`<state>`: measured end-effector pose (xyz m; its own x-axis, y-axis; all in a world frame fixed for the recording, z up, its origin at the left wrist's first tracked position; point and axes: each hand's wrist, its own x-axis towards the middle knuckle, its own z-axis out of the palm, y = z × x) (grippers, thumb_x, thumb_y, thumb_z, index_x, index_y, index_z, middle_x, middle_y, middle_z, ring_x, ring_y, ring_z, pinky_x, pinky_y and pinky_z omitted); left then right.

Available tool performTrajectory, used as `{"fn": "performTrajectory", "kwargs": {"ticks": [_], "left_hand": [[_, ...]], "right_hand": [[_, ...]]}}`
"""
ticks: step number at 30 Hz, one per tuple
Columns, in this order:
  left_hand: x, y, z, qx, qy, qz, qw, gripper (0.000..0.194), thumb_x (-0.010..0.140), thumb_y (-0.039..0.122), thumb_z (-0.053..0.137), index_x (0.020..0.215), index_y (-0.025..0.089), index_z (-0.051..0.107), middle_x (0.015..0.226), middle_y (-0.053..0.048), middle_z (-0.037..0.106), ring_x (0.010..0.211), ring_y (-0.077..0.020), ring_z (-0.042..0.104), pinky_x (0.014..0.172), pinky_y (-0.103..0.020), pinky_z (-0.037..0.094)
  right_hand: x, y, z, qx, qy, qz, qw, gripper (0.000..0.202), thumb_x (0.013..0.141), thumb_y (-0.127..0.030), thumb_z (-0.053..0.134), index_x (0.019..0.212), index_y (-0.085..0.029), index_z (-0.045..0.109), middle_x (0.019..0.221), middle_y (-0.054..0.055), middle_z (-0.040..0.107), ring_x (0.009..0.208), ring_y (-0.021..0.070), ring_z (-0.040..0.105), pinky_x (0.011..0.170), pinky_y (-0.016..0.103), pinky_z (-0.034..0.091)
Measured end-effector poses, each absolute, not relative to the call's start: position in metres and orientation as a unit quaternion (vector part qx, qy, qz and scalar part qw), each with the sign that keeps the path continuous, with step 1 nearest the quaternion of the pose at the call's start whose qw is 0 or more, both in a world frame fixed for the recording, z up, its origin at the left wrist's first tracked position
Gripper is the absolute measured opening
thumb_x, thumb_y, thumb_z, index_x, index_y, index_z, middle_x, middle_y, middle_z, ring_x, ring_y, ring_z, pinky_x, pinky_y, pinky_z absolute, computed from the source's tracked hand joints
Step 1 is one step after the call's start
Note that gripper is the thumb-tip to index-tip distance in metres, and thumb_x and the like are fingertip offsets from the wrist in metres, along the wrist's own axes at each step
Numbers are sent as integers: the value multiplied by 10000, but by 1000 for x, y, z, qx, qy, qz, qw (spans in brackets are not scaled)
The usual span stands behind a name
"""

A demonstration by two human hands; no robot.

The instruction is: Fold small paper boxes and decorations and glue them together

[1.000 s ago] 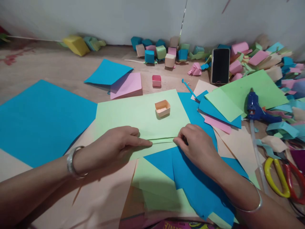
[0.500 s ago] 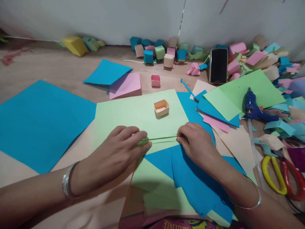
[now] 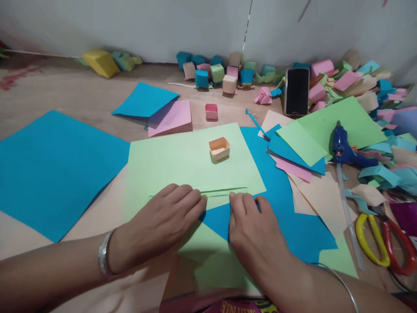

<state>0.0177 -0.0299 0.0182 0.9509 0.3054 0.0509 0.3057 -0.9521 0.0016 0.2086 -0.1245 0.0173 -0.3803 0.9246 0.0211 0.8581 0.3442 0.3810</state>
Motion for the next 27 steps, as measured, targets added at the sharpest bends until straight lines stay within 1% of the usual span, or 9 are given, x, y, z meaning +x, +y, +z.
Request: {"fn": "performTrajectory", "kwargs": {"ticks": [3, 7, 9, 11, 15, 18, 20, 24, 27], "left_hand": [[19, -28, 15, -990, -143, -14, 0, 162, 945, 211, 416, 993, 148, 557, 829, -52, 525, 701, -199, 413, 591, -356, 276], [21, -26, 14, -989, -147, 3, -3, 396, 965, 441, 409, 1221, 148, 484, 895, -52, 555, 731, -196, 442, 598, -350, 274], [23, -24, 14, -988, -152, 15, -13, 464, 942, 507, 427, 1247, 160, 467, 906, -49, 562, 741, -197, 450, 599, -348, 268], [24, -22, 14, -987, -155, 22, -21, 456, 919, 525, 464, 1210, 175, 487, 899, -43, 561, 748, -199, 454, 594, -350, 257], [25, -19, 13, -988, -153, 21, -30, 447, 890, 537, 512, 1174, 192, 500, 905, -31, 552, 755, -203, 454, 591, -357, 254], [24, -20, 12, -988, -154, 16, -27, 462, 885, 541, 516, 1181, 188, 495, 896, -27, 546, 765, -206, 459, 598, -363, 267], [24, -20, 12, -987, -155, 14, -26, 454, 890, 539, 509, 1178, 189, 495, 890, -28, 546, 768, -205, 463, 600, -363, 272], [24, -20, 13, -987, -155, 9, -32, 422, 910, 530, 477, 1155, 187, 502, 891, -33, 546, 755, -198, 461, 591, -360, 271], [24, -20, 14, -987, -154, 13, -32, 426, 896, 523, 513, 1159, 188, 503, 900, -27, 545, 750, -197, 457, 587, -366, 267]], "right_hand": [[211, -122, 17, 548, 819, 147, 87, 399, 810, 20, 426, 1160, -48, 607, 819, 110, 618, 731, 247, 526, 623, 374, 355], [216, -122, 16, 548, 822, 132, 85, 424, 808, 18, 417, 1197, -38, 575, 842, 115, 612, 765, 252, 522, 631, 370, 346], [218, -123, 16, 547, 823, 124, 85, 436, 802, 19, 428, 1215, -26, 560, 851, 118, 612, 768, 254, 524, 627, 368, 342], [219, -124, 17, 547, 825, 116, 85, 443, 795, 17, 447, 1222, -22, 556, 870, 125, 616, 770, 256, 528, 625, 367, 342], [214, -122, 18, 563, 814, 105, 93, 425, 796, -15, 479, 1206, -60, 580, 919, 135, 615, 775, 257, 532, 616, 363, 344], [209, -121, 18, 558, 817, 114, 91, 486, 815, -46, 474, 1296, -88, 529, 874, 113, 604, 761, 260, 530, 601, 363, 342], [207, -120, 17, 547, 822, 127, 90, 498, 822, -44, 463, 1315, -86, 521, 861, 109, 603, 760, 264, 530, 596, 366, 343], [213, -120, 18, 558, 809, 154, 106, 400, 762, 19, 479, 1112, -53, 658, 846, 126, 611, 732, 260, 530, 600, 371, 347], [222, -122, 22, 565, 797, 169, 127, 375, 729, 45, 495, 1042, -40, 683, 749, 117, 594, 676, 260, 524, 579, 369, 332]]}}
